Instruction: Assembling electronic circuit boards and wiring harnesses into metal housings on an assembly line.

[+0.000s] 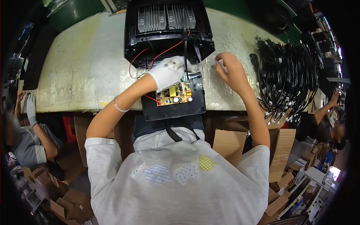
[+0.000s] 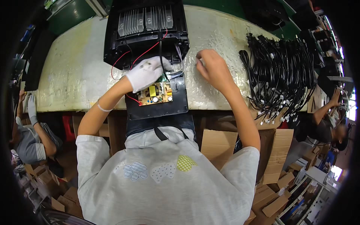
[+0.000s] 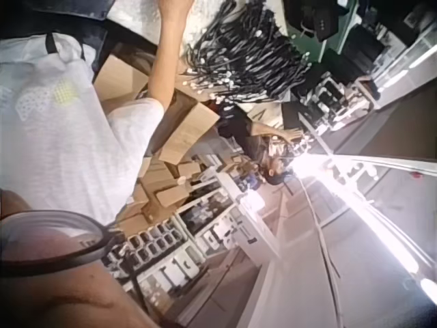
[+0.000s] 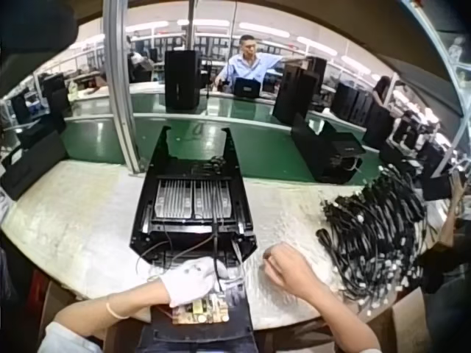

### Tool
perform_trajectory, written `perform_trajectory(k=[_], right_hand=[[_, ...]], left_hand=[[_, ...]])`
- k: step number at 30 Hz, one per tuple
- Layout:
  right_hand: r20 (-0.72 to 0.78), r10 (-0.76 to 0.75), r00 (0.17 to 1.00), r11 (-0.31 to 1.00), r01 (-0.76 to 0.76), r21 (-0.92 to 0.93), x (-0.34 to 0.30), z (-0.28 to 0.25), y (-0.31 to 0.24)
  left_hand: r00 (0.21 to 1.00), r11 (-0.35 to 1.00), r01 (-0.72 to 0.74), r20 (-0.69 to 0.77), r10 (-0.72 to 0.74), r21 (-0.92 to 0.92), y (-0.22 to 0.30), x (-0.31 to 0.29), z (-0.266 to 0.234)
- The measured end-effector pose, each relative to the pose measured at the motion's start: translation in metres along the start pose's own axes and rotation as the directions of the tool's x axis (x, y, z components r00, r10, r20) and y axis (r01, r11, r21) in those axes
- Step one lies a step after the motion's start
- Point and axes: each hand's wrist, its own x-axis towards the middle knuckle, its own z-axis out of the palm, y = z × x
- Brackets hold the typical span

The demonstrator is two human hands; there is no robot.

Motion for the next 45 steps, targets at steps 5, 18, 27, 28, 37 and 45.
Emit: perform_trajectory(k=[5, 18, 27, 28, 37, 45], right_hand=[[0.133, 0.433, 0.892, 0.833, -0.452, 0.319, -0.005, -0.002, -0.014], [0.349, 0.409, 0.843, 0.638, -0.537, 0.552, -0.013, 0.023, -0.030], [0.054, 0.278, 0.959, 0.926, -0.283, 0.249, -0.012, 0.019, -0.036], [-0.018, 0.221, 0.975, 0.952, -0.212, 0.219, -0.012, 0.022, -0.035], [-0.128, -0.136, 0.982, 0.987, 0.123, -0.104, -0.002, 0.023, -0.054], [0.076, -0.504, 0.860, 0.793, 0.496, -0.355, 0.019, 0.015, -0.063]], left_hand=[[0.992, 0.996, -0.084, 0.097, 0.085, -0.015, -0.009, 0.022, 0.011], [0.990, 0.993, 0.071, -0.115, -0.082, -0.093, -0.003, 0.017, 0.016], [0.963, 0.984, 0.004, -0.267, 0.044, 0.177, -0.011, 0.010, 0.018], [0.962, 0.984, 0.009, -0.270, 0.040, 0.178, -0.009, 0.010, 0.017], [0.942, 0.995, -0.013, -0.336, -0.019, -0.094, 0.010, -0.004, -0.002], [0.946, 0.998, -0.060, -0.321, 0.055, -0.005, 0.008, -0.019, -0.014]])
